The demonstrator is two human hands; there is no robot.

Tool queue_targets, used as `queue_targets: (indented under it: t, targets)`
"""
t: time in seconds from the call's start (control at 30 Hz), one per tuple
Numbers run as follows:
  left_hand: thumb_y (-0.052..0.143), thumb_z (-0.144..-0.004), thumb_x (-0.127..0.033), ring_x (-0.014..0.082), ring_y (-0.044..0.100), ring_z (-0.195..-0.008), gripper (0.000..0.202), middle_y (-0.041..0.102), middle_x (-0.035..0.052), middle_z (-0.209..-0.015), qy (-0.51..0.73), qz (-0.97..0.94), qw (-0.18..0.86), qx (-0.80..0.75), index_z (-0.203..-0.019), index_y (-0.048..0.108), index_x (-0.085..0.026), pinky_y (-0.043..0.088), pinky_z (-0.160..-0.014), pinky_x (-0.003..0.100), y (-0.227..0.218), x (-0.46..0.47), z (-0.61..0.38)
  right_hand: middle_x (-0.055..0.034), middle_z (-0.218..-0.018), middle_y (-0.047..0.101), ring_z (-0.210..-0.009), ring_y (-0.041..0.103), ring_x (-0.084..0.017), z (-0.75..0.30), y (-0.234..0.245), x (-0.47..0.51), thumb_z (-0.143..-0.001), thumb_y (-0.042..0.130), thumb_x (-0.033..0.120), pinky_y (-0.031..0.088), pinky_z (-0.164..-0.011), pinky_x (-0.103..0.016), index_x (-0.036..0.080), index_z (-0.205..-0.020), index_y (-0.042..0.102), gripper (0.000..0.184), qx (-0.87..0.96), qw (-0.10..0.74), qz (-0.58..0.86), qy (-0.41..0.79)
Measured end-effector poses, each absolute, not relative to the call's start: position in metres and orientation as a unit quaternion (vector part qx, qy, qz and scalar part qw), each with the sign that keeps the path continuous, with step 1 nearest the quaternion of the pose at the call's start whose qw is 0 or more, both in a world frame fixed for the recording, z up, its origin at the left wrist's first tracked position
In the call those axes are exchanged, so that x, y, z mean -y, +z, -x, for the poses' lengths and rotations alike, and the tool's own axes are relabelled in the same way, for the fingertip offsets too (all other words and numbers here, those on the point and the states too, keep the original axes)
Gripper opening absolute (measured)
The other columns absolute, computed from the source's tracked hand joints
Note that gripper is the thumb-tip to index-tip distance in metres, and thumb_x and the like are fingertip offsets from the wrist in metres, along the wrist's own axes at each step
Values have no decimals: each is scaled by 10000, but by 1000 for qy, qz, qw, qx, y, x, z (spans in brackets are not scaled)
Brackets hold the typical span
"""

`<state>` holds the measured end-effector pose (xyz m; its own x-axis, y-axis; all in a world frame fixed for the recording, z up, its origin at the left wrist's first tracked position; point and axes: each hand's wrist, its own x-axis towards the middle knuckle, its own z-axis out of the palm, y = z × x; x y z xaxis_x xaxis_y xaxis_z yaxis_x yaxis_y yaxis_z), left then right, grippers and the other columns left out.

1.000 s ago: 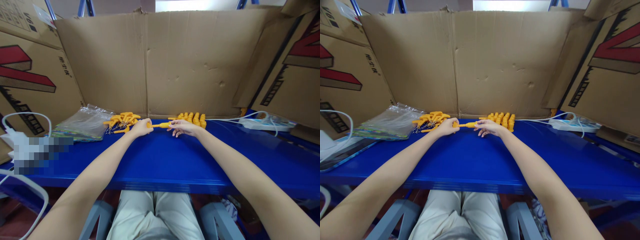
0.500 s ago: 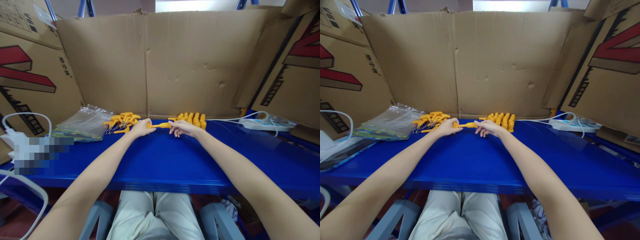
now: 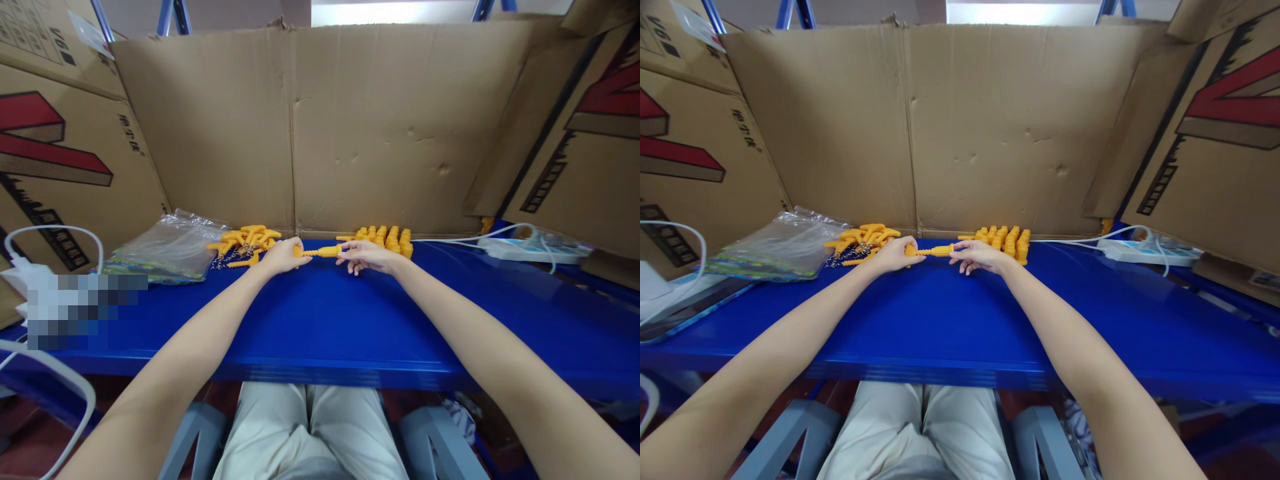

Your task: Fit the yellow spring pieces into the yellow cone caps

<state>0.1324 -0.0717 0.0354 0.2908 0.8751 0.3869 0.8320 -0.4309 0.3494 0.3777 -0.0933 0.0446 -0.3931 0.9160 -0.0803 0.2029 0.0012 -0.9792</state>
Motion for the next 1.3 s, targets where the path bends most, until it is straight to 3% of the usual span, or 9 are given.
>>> queue_targets:
  t: [0.1,0.2,0.43,0.6,0.7,0.87,1.3]
  targets:
    - [674,-691,-477,153,497,-589,310,548,-32,-579,270,-803,46,-529,-785,537,-215,277,-572,258,35,72,-133,-69,-825,704,-489,574,-74,-377,44,92,-815,691,319,464,-431,-178,195,-881,635,152,644,324,440,536]
    - [679,-688,-473,150,492,-584,311,540,-37,-565,273,-806,51,-523,-783,533,-216,273,-570,257,35,71,-133,-65,-741,686,-444,536,-67,-376,43,91,-856,629,420,427,-388,-175,185,-790,621,244,654,319,448,519]
    - [690,-683,-467,146,480,-568,312,531,-43,-551,276,-806,59,-521,-775,526,-218,274,-556,253,34,71,-133,-114,-823,700,-436,560,-98,-375,40,87,-867,550,558,438,-373,-215,167,-966,589,406,644,303,473,519]
    - [693,-687,-446,140,486,-557,304,544,-46,-551,274,-807,69,-519,-757,506,-217,282,-555,253,36,72,-133,-145,-1135,659,-644,686,-184,-379,44,87,-940,422,509,544,-519,-304,224,-1146,550,375,603,313,459,572]
    - [699,-681,-448,144,498,-568,307,555,-43,-557,276,-804,66,-522,-751,509,-218,282,-553,254,36,73,-132,-130,-1195,638,-708,699,-189,-383,45,86,-935,475,443,564,-586,-314,236,-1165,557,321,608,314,452,573]
    - [697,-684,-457,154,515,-594,304,564,-37,-572,274,-803,61,-526,-760,524,-219,284,-558,257,36,72,-133,-102,-1119,674,-777,702,-188,-387,42,83,-832,673,269,576,-684,-312,236,-1179,584,360,637,317,443,546]
    - [693,-669,-472,150,492,-580,318,533,-44,-551,274,-804,70,-523,-748,509,-224,282,-564,256,35,72,-133,-76,-865,692,-559,604,-97,-377,39,82,-852,634,262,541,-582,-240,166,-871,643,98,628,361,454,519]
